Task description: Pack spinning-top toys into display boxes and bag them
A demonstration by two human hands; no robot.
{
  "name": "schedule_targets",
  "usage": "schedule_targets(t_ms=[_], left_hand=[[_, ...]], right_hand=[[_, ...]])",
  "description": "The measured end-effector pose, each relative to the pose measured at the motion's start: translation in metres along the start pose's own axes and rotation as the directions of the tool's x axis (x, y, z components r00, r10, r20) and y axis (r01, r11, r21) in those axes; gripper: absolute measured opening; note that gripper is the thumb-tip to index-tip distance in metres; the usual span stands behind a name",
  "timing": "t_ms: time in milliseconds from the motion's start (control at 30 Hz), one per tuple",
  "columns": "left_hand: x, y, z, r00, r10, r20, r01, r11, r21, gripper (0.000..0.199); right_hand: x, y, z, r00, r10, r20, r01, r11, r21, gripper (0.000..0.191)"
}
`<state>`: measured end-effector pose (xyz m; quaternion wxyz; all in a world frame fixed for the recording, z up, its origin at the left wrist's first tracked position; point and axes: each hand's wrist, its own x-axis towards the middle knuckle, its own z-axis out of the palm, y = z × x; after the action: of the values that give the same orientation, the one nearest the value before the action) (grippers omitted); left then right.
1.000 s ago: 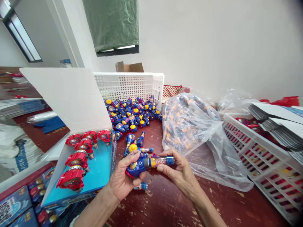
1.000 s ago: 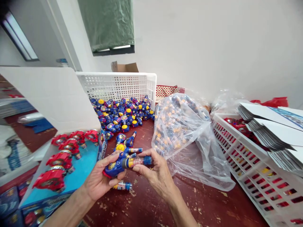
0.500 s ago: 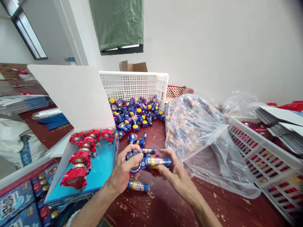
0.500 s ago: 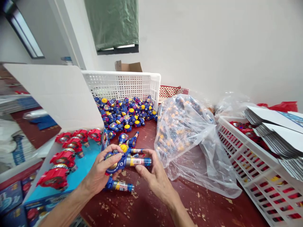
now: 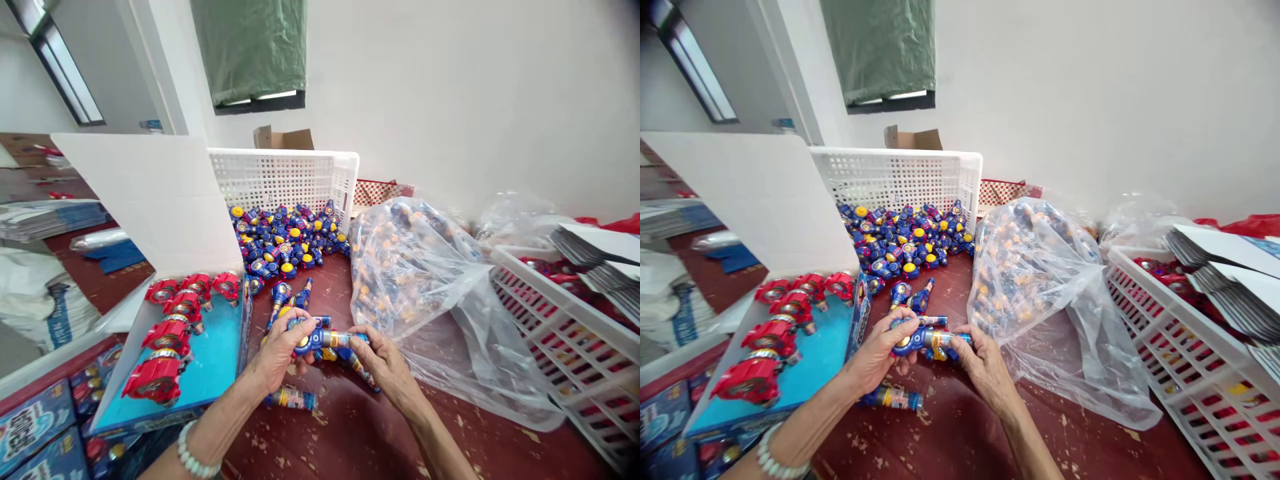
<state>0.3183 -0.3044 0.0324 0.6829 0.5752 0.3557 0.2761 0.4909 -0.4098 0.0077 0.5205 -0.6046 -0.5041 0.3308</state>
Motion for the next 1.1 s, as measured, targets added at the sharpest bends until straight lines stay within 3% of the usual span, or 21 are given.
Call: schedule_targets(t_ms=[33, 100, 167, 267, 400, 467, 600, 633, 700, 767, 867, 1000, 1100], left_hand=[[0.007, 0.004, -0.003, 0.998, 0.055, -0.009, -0.053, 0.989, 0.136, 0.037], [0.026, 0.013, -0.013, 0.967, 0.24, -0.081, -0.183, 0.884, 0.431, 0.034], [0.05, 0.023, -0.026, 0.884, 0.41, -0.225, -0.195, 0.76, 0.62, 0.029], [0.091, 0.037, -0.043, 0.784, 0.429, -0.45, -0.017, 0.738, 0.674, 0.032], [0.137, 0.038, -0.052, 0.669, 0.287, -0.686, 0.304, 0.736, 0.605, 0.057], [0.155, 0.031, -0.051, 0.63, 0.203, -0.75, 0.42, 0.723, 0.549, 0.066], [0.173, 0.012, -0.051, 0.615, 0.131, -0.778, 0.521, 0.672, 0.526, 0.079], [0.174, 0.009, -0.053, 0.619, 0.135, -0.773, 0.526, 0.659, 0.537, 0.079], [0.173, 0.002, -0.057, 0.63, 0.151, -0.762, 0.525, 0.64, 0.561, 0.076], [0.172, -0.003, -0.06, 0.642, 0.168, -0.748, 0.515, 0.628, 0.583, 0.072], [0.174, -0.011, -0.058, 0.681, 0.193, -0.706, 0.468, 0.626, 0.623, 0.07], [0.18, -0.021, -0.043, 0.771, 0.221, -0.597, 0.35, 0.636, 0.688, 0.065], [0.184, -0.026, -0.031, 0.839, 0.243, -0.487, 0.244, 0.631, 0.736, 0.043]], right_hand=[[0.002, 0.004, 0.0, 0.999, -0.006, -0.054, 0.004, 1.0, -0.03, 0.041], [0.006, 0.015, 0.002, 0.984, -0.007, -0.18, -0.004, 0.998, -0.056, 0.043], [0.011, 0.027, 0.004, 0.965, -0.017, -0.263, -0.006, 0.996, -0.085, 0.046], [0.015, 0.036, 0.006, 0.958, -0.09, -0.272, 0.038, 0.98, -0.194, 0.047], [0.015, 0.028, -0.007, 0.918, -0.202, -0.343, 0.111, 0.958, -0.265, 0.04], [0.014, 0.024, -0.026, 0.852, -0.158, -0.499, 0.073, 0.98, -0.185, 0.039], [0.007, 0.038, -0.081, 0.595, -0.027, -0.803, -0.047, 0.996, -0.069, 0.043], [0.005, 0.047, -0.095, 0.552, -0.012, -0.833, -0.083, 0.994, -0.069, 0.043], [0.001, 0.068, -0.116, 0.519, 0.007, -0.855, -0.165, 0.982, -0.092, 0.043], [-0.001, 0.089, -0.128, 0.525, 0.025, -0.851, -0.26, 0.956, -0.132, 0.042], [0.002, 0.11, -0.127, 0.591, 0.028, -0.806, -0.382, 0.89, -0.249, 0.04], [0.012, 0.112, -0.111, 0.713, 0.016, -0.701, -0.444, 0.783, -0.435, 0.047], [0.022, 0.106, -0.101, 0.789, 0.038, -0.613, -0.448, 0.718, -0.533, 0.05]])
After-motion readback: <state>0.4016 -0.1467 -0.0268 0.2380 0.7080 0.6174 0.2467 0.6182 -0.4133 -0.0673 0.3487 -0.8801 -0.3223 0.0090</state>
